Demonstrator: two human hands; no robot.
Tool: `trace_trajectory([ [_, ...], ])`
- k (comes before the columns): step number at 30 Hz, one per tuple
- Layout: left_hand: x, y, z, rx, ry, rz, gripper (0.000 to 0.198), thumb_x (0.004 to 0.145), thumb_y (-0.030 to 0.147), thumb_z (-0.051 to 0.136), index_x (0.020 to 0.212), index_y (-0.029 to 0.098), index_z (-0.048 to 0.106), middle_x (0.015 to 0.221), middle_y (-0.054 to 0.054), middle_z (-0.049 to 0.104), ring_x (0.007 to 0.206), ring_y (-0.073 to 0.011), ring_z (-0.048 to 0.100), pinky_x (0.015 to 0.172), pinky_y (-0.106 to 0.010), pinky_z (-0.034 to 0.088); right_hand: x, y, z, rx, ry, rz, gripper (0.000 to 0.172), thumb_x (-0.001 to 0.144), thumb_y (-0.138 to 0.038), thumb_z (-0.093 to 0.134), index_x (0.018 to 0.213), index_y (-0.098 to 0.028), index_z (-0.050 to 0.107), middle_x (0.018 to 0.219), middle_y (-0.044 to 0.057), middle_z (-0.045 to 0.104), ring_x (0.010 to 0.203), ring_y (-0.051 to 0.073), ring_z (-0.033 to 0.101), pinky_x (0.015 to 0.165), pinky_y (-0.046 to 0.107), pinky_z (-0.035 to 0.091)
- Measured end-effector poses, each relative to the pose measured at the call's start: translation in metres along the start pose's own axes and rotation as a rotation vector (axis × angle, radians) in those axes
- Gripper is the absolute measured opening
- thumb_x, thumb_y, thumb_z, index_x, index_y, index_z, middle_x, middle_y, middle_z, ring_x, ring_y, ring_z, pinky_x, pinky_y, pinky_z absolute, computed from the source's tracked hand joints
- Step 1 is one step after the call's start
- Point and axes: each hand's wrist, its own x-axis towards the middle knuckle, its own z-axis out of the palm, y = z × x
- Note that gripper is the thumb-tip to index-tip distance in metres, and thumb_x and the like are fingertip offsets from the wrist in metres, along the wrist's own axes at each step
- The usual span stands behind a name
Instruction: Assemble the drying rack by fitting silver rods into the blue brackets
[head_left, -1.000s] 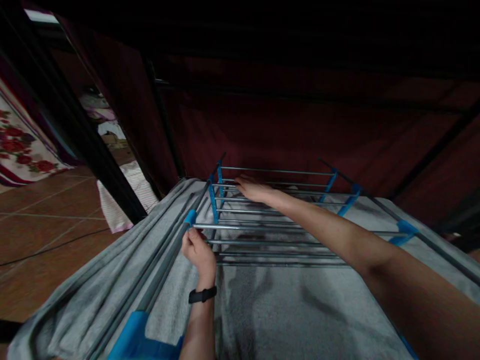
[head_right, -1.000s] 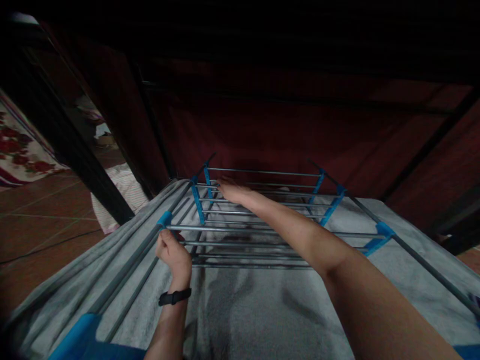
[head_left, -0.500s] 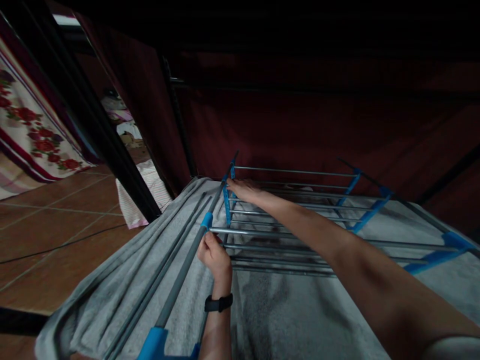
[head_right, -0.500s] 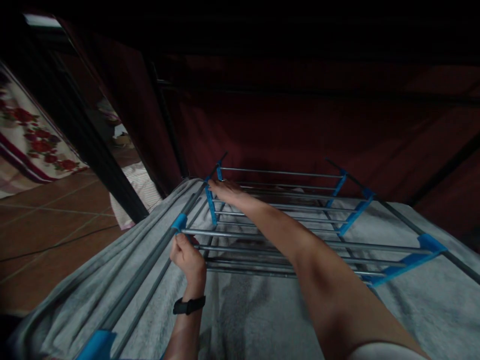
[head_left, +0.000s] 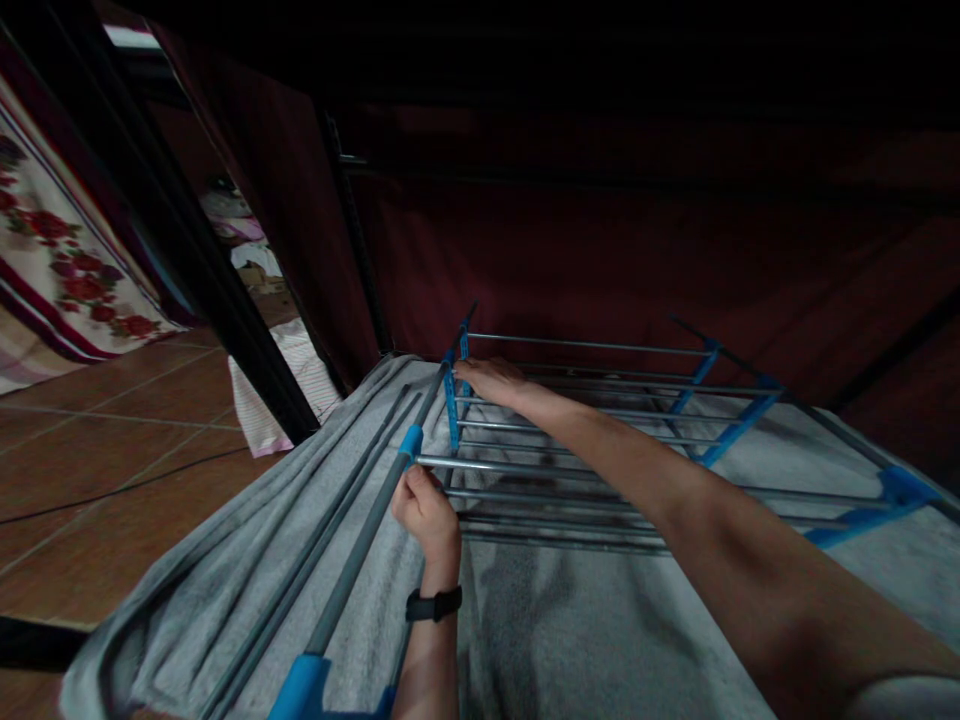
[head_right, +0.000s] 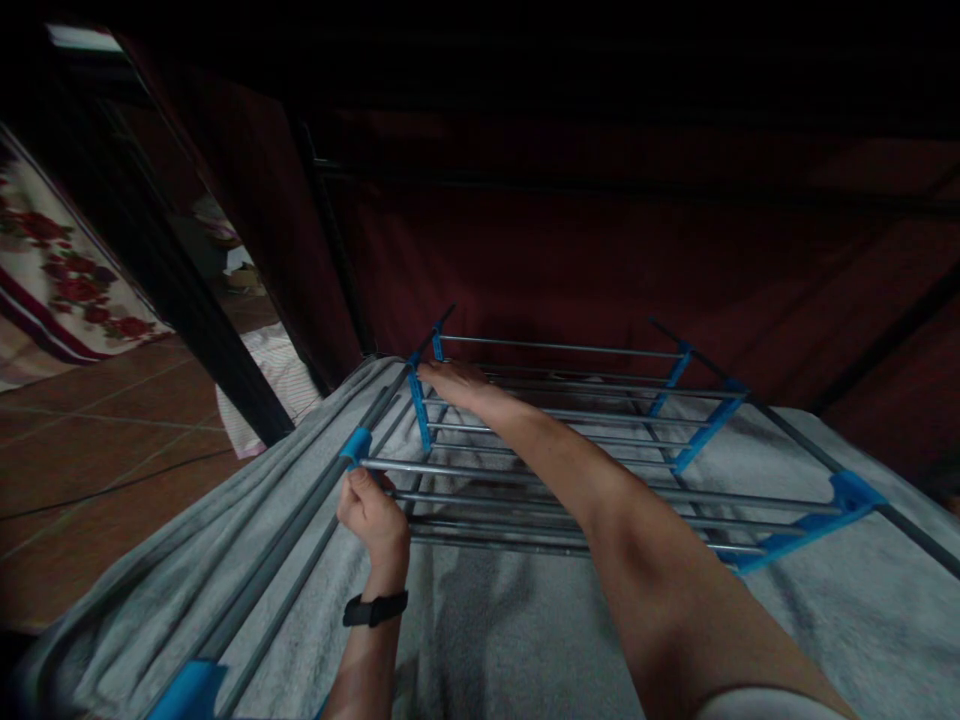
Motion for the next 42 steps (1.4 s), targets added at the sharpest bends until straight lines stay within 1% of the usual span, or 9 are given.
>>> trace_trajectory([
  [7, 0.002, -0.010, 0.004, 0.015, 0.029, 0.028, 0.047, 0.094, 0.047, 0.035, 0.059, 0.019, 0.051, 0.053, 0.001, 0.048, 0.056, -0.0153, 0.047, 0.058, -0.031, 0.033, 0.002, 0.004, 0.004, 0.026, 0.031, 0.009, 0.033, 0.101, -0.037, 0.030, 0.117, -0.027, 0.056, 0.127, 0.004, 0.062, 0.105, 0.020, 0.062, 0.082, 0.031, 0.046],
  [12, 0.002, -0.009, 0.005, 0.025, 0.029, 0.042, 0.048, 0.094, 0.048, 0.033, 0.060, 0.019, 0.050, 0.054, 0.001, 0.047, 0.057, -0.0152, 0.045, 0.059, -0.032, 0.033, 0.010, 0.013, 0.003, 0.217, 0.000, 0.016, 0.035, 0.100, -0.040, 0.030, 0.109, -0.025, 0.060, 0.113, 0.002, 0.068, 0.096, 0.018, 0.063, 0.077, 0.026, 0.043],
  [15, 0.001, -0.004, 0.005, 0.051, 0.021, 0.038, 0.049, 0.094, 0.049, 0.033, 0.058, 0.019, 0.049, 0.054, 0.001, 0.046, 0.058, -0.0151, 0.046, 0.060, -0.032, 0.033, 0.010, 0.016, 0.002, 0.285, -0.043, 0.048, 0.037, 0.101, -0.040, 0.029, 0.109, -0.023, 0.060, 0.113, 0.001, 0.068, 0.096, 0.016, 0.062, 0.079, 0.024, 0.043],
  [21, 0.000, 0.002, 0.004, 0.011, 0.001, 0.014, 0.048, 0.093, 0.050, 0.034, 0.059, 0.020, 0.048, 0.053, 0.002, 0.044, 0.055, -0.0142, 0.044, 0.059, -0.031, 0.033, 0.000, 0.011, -0.002, 0.147, -0.026, 0.010, 0.035, 0.100, -0.042, 0.028, 0.114, -0.026, 0.056, 0.123, 0.003, 0.065, 0.103, 0.020, 0.062, 0.082, 0.029, 0.045],
  [25, 0.001, 0.000, 0.004, 0.023, 0.001, 0.018, 0.048, 0.092, 0.050, 0.033, 0.059, 0.020, 0.049, 0.054, 0.001, 0.045, 0.057, -0.0157, 0.046, 0.060, -0.032, 0.034, -0.006, 0.006, -0.004, 0.027, -0.023, 0.036, 0.037, 0.101, -0.041, 0.026, 0.120, -0.027, 0.053, 0.129, 0.004, 0.062, 0.106, 0.023, 0.062, 0.083, 0.034, 0.048],
  [31, 0.002, -0.001, 0.006, 0.036, 0.008, 0.014, 0.046, 0.093, 0.048, 0.033, 0.060, 0.021, 0.048, 0.055, 0.001, 0.046, 0.058, -0.0169, 0.046, 0.062, -0.032, 0.035, -0.016, 0.014, 0.001, -0.042, 0.024, 0.016, 0.042, 0.098, -0.024, 0.027, 0.137, -0.029, 0.040, 0.138, 0.005, 0.055, 0.105, 0.025, 0.063, 0.081, 0.037, 0.050],
  [33, 0.002, 0.000, 0.007, 0.031, 0.007, 0.009, 0.045, 0.093, 0.048, 0.033, 0.060, 0.021, 0.048, 0.054, 0.001, 0.045, 0.057, -0.0170, 0.046, 0.061, -0.032, 0.035, -0.015, 0.018, 0.002, -0.024, 0.013, 0.000, 0.043, 0.097, -0.020, 0.029, 0.137, -0.031, 0.040, 0.139, 0.004, 0.054, 0.104, 0.024, 0.064, 0.079, 0.035, 0.051],
  [36, 0.002, 0.002, 0.007, 0.039, 0.022, 0.037, 0.048, 0.094, 0.048, 0.031, 0.060, 0.020, 0.049, 0.053, 0.001, 0.045, 0.057, -0.0172, 0.046, 0.062, -0.033, 0.035, -0.012, 0.021, 0.002, -0.009, -0.002, -0.022, 0.042, 0.097, -0.023, 0.030, 0.136, -0.033, 0.042, 0.137, 0.002, 0.056, 0.102, 0.024, 0.064, 0.078, 0.035, 0.051],
  [42, 0.002, 0.005, 0.006, 0.033, 0.009, 0.034, 0.046, 0.095, 0.046, 0.032, 0.061, 0.019, 0.049, 0.053, 0.001, 0.045, 0.056, -0.0161, 0.046, 0.060, -0.032, 0.035, -0.014, 0.015, 0.001, -0.031, 0.020, 0.015, 0.041, 0.096, -0.019, 0.031, 0.133, -0.030, 0.043, 0.132, 0.004, 0.059, 0.103, 0.024, 0.064, 0.079, 0.036, 0.052],
])
